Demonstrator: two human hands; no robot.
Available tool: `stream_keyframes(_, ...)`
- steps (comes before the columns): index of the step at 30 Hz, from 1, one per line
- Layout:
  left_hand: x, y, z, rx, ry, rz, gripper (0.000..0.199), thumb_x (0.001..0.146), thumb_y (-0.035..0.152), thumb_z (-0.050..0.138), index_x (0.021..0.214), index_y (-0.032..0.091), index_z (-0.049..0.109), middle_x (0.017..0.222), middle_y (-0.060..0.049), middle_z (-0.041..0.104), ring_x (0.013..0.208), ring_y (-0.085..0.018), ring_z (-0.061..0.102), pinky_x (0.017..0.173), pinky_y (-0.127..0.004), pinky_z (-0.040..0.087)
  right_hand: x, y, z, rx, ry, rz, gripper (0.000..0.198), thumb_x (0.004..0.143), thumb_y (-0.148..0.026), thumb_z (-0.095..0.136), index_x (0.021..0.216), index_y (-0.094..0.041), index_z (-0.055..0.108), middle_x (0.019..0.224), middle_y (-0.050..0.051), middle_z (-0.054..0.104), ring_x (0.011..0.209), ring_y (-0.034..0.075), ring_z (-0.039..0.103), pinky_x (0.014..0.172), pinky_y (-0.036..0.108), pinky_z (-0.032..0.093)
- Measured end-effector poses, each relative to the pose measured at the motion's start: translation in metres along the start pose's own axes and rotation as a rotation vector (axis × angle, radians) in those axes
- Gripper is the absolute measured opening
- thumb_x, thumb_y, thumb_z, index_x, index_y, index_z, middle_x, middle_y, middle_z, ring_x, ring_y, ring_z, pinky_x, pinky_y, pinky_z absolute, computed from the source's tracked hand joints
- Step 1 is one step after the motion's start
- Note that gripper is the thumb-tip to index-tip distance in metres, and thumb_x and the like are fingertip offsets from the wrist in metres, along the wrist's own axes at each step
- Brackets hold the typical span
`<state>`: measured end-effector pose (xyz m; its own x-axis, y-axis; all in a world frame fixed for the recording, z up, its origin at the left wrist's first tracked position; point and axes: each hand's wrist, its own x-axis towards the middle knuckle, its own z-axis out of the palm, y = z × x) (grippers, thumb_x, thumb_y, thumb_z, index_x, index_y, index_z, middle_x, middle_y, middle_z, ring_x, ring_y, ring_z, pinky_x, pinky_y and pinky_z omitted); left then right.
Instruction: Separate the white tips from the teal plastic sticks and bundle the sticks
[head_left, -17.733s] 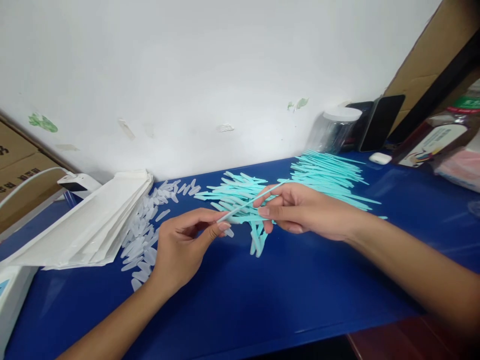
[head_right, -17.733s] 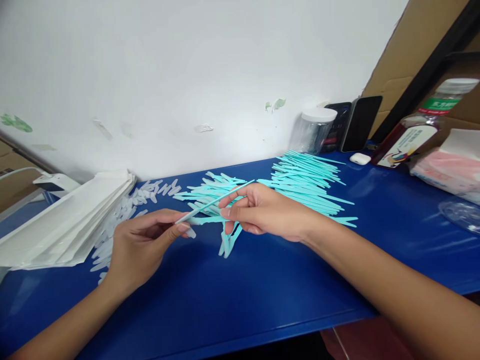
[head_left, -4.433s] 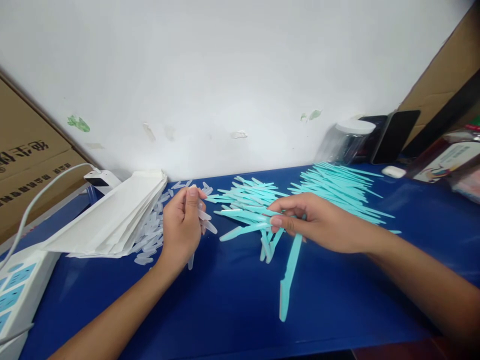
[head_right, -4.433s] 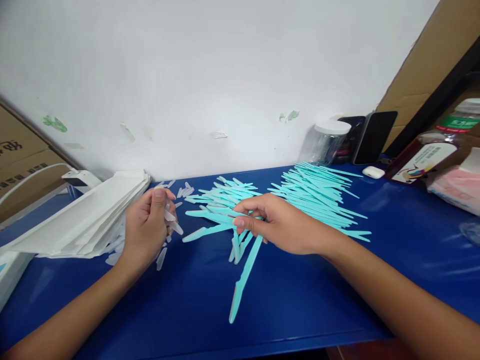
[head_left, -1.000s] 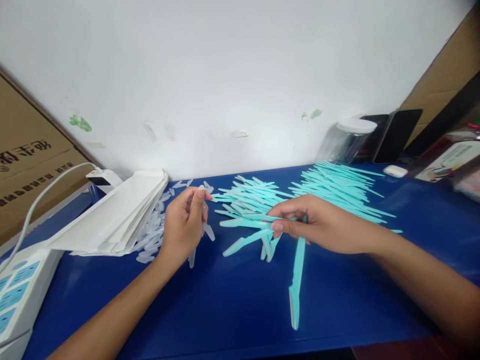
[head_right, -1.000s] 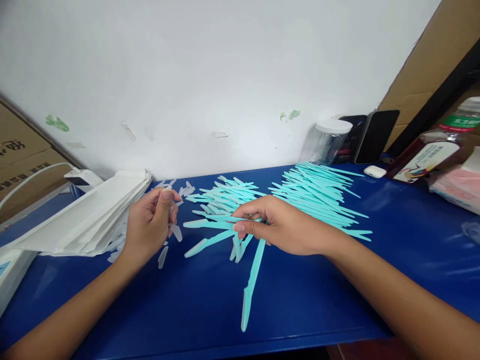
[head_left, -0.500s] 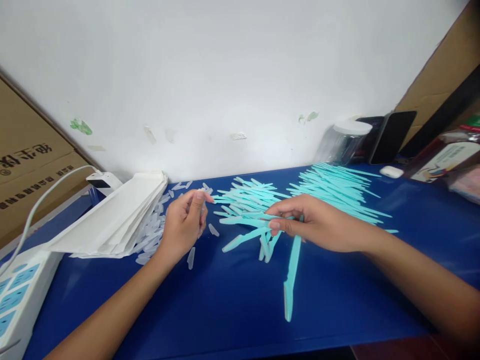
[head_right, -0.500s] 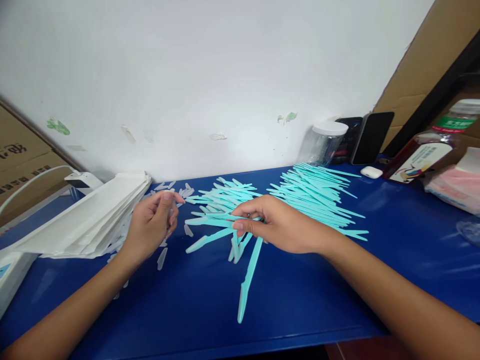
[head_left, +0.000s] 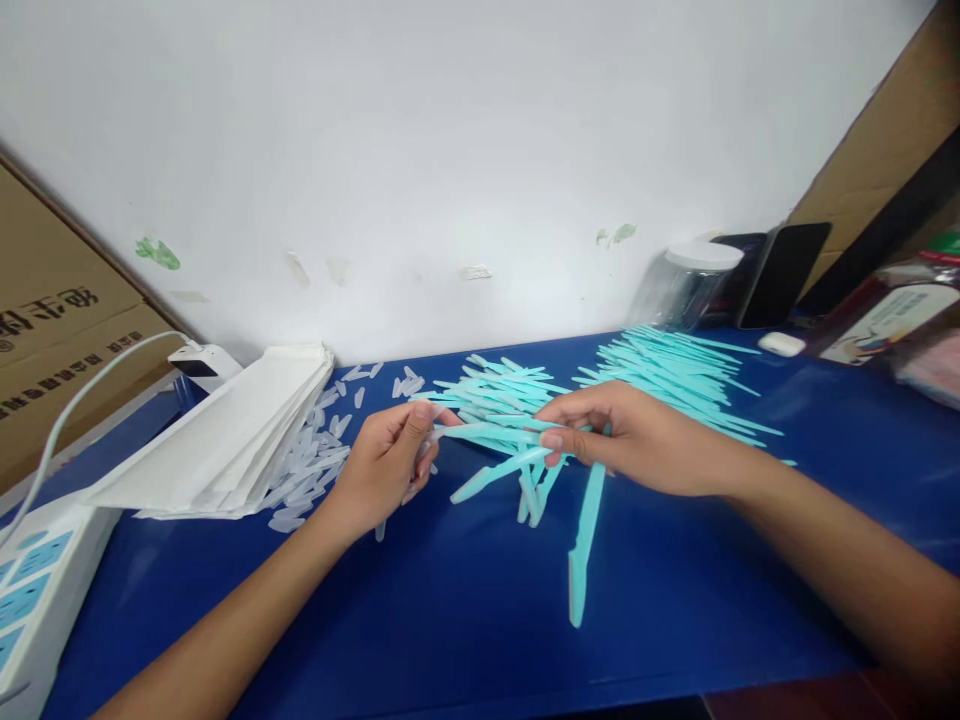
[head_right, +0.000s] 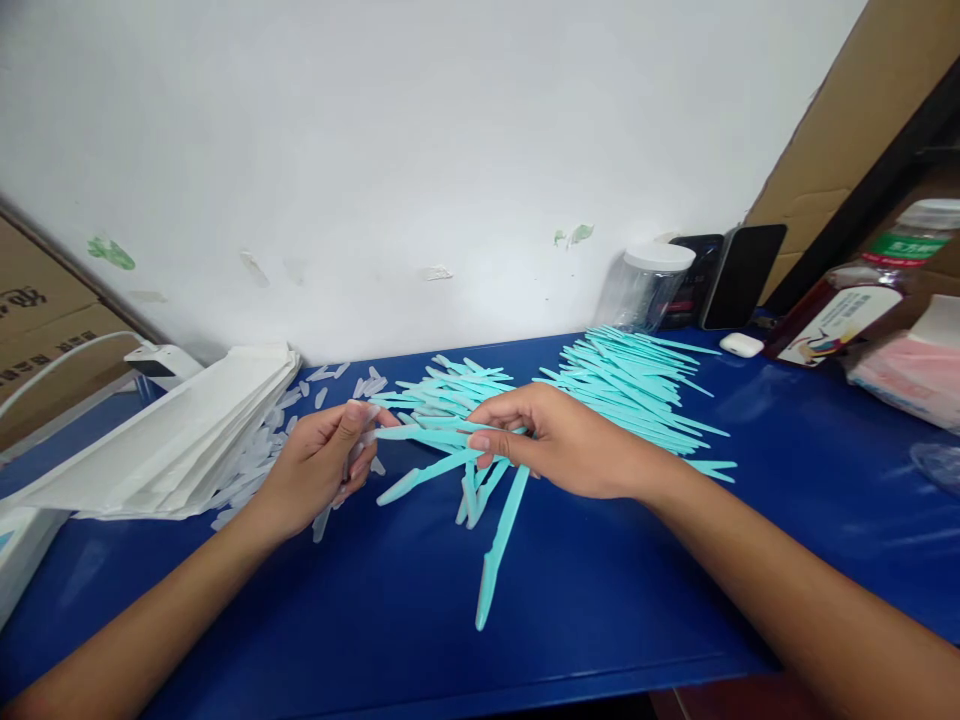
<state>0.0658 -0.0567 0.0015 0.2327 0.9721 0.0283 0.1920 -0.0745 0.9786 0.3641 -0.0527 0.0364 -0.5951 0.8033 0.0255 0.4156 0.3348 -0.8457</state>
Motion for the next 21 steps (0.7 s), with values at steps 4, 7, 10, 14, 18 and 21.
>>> stream_keyframes(4,0.004,-0.003,-0.002,0.021,0.111,0.02,0.044,0.102,0.061,0.061,0.1,0.018,0.069,0.055,0.008,0.043,0.037,-0.009,0.04,0.035,-0.018,0.031,0.004,0.007,-0.005,-0.029,0.087,-0.011,0.038,0.1,-0.056,0.071,0.102,-0.02,0.084,0.088,0.006,0.081,0.075,0.02,0.072,0.054,0.026,0.046)
stream_keyframes(7,0.005,-0.004,-0.005,0.001,0.196,0.025,0.043,0.102,0.061,0.062,0.099,0.018,0.069,0.055,0.008,0.043,0.037,-0.009,0.04,0.035,-0.018,0.03,0.007,0.016,-0.008,-0.058,0.204,0.034,0.039,0.098,-0.059,0.072,0.107,-0.023,0.085,0.105,0.007,0.083,0.062,0.015,0.064,0.049,0.026,0.05)
stream_keyframes(10,0.005,-0.002,-0.006,-0.013,0.232,0.011,0.044,0.101,0.062,0.063,0.098,0.018,0.069,0.055,0.008,0.043,0.037,-0.008,0.039,0.035,-0.018,0.03,0.012,0.027,-0.009,-0.015,0.301,0.081,0.044,0.093,-0.062,0.076,0.116,-0.025,0.086,0.128,0.01,0.079,0.058,0.013,0.064,0.048,0.029,0.057)
stream_keyframes(14,0.004,-0.002,-0.003,-0.017,0.214,-0.001,0.046,0.101,0.063,0.062,0.098,0.018,0.07,0.054,0.007,0.043,0.037,-0.008,0.039,0.035,-0.017,0.031,0.017,0.035,-0.009,0.018,0.343,0.09,0.049,0.087,-0.061,0.082,0.116,-0.022,0.086,0.134,0.014,0.074,0.064,0.016,0.068,0.049,0.032,0.061)
stream_keyframes(18,0.003,-0.004,-0.002,-0.029,0.186,0.013,0.043,0.101,0.061,0.063,0.098,0.019,0.069,0.054,0.008,0.043,0.036,-0.008,0.04,0.035,-0.017,0.03,0.017,0.033,-0.01,0.025,0.367,0.115,0.051,0.084,-0.06,0.085,0.118,-0.022,0.086,0.133,0.013,0.074,0.063,0.016,0.065,0.047,0.034,0.06)
stream_keyframes(21,0.002,-0.004,-0.003,-0.038,0.174,0.023,0.042,0.102,0.06,0.062,0.099,0.019,0.069,0.055,0.008,0.043,0.036,-0.007,0.039,0.035,-0.017,0.031,0.016,0.027,-0.012,0.04,0.405,0.151,0.055,0.084,-0.062,0.085,0.121,-0.022,0.086,0.115,0.01,0.081,0.064,0.017,0.064,0.05,0.034,0.059)
